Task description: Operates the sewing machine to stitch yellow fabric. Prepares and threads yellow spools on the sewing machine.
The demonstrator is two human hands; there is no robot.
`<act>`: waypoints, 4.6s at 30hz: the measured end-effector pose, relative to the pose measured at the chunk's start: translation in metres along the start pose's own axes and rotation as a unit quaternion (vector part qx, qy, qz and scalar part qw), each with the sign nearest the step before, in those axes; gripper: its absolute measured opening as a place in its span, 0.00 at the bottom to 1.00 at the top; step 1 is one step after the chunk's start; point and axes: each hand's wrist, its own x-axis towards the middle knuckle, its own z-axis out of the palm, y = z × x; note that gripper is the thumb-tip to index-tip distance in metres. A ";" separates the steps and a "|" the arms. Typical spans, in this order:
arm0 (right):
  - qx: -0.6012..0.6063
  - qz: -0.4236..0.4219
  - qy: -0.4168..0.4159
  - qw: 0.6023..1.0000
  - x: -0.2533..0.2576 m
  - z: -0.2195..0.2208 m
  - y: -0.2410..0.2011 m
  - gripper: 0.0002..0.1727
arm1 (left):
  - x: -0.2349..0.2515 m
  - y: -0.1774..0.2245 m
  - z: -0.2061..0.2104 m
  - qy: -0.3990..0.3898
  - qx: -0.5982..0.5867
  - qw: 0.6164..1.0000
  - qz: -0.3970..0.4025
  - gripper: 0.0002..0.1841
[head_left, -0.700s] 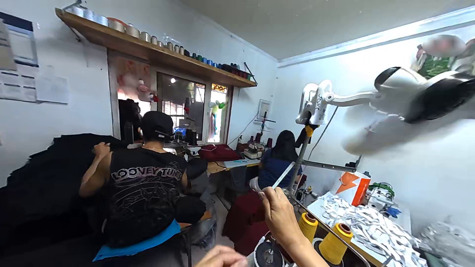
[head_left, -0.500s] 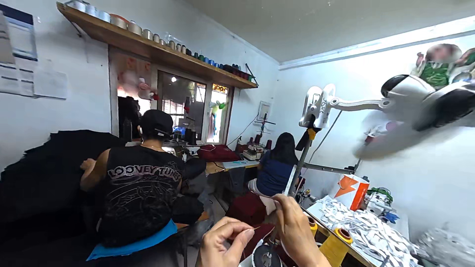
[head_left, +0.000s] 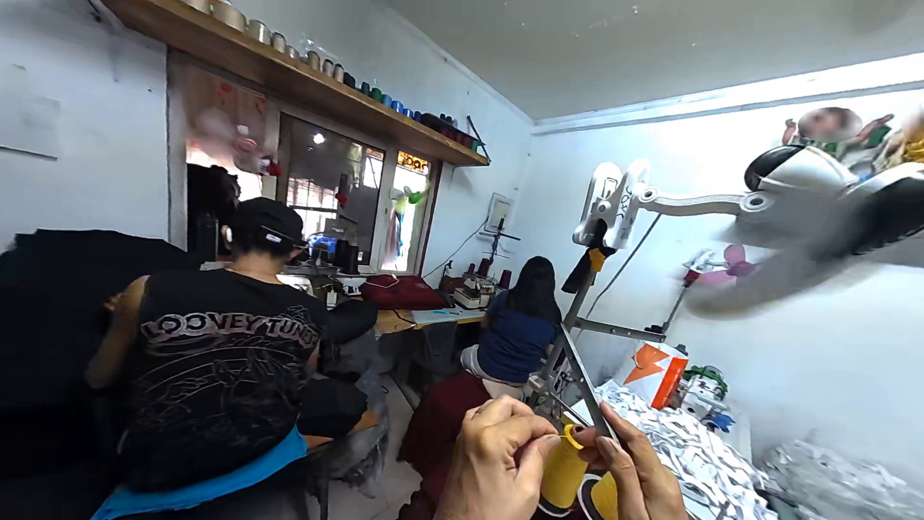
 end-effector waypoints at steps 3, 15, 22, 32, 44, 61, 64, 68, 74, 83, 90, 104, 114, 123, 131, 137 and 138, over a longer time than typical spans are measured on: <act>0.021 -0.010 0.000 1.000 -0.001 -0.006 0.008 0.27 | 0.003 -0.002 0.016 0.003 0.068 0.995 0.072 0.08; -0.058 -0.052 -0.016 0.997 0.003 -0.026 0.011 0.33 | 0.005 -0.003 0.028 0.006 0.139 0.980 0.141 0.07; -0.061 -0.044 -0.013 0.997 0.000 -0.024 0.015 0.26 | 0.006 -0.004 0.032 -0.012 0.129 0.982 0.137 0.06; -0.039 -0.036 -0.020 0.998 -0.003 -0.023 0.021 0.26 | 0.008 -0.010 0.043 -0.024 0.141 0.979 0.143 0.06; -0.005 -0.036 -0.028 0.999 -0.007 -0.020 0.029 0.27 | 0.004 -0.016 0.041 -0.021 0.144 0.980 0.135 0.07; 0.016 -0.031 -0.021 0.999 -0.009 -0.015 0.031 0.30 | 0.006 -0.015 0.041 -0.015 0.132 0.979 0.153 0.07; 0.019 -0.031 -0.023 0.999 -0.010 -0.014 0.032 0.30 | 0.006 -0.015 0.040 -0.012 0.132 0.980 0.151 0.06; 0.027 -0.025 -0.022 0.999 -0.011 -0.014 0.031 0.30 | 0.006 -0.017 0.042 -0.015 0.127 0.980 0.155 0.06; 0.030 -0.012 -0.004 0.999 -0.013 -0.009 0.027 0.29 | 0.004 -0.018 0.043 -0.021 0.127 0.980 0.154 0.07; 0.049 0.011 -0.005 0.999 -0.011 -0.010 0.022 0.28 | 0.007 -0.021 0.045 -0.035 0.141 0.974 0.171 0.07; 0.110 0.070 0.018 0.991 -0.001 -0.009 0.004 0.27 | 0.013 -0.023 0.046 -0.047 0.153 0.972 0.172 0.08; 0.253 0.145 0.041 0.956 -0.006 -0.007 0.002 0.13 | 0.018 -0.020 0.044 -0.100 0.112 0.980 0.130 0.10; 0.245 0.114 0.054 0.961 -0.007 -0.006 0.001 0.12 | 0.018 -0.015 0.043 -0.107 0.110 0.981 0.119 0.09; 0.137 0.064 0.084 0.985 -0.002 0.000 0.004 0.08 | 0.016 -0.011 0.043 -0.109 0.109 0.982 0.106 0.09; 0.210 0.154 0.127 0.957 -0.010 -0.017 -0.013 0.08 | 0.017 0.000 0.033 -0.069 0.095 0.992 0.038 0.17; 0.339 0.116 0.143 0.922 -0.023 -0.038 -0.004 0.13 | 0.026 0.009 0.057 -0.042 0.117 0.990 0.064 0.21; 0.362 0.112 0.145 0.914 -0.022 -0.042 -0.006 0.13 | 0.028 0.008 0.061 -0.034 0.132 0.989 0.056 0.21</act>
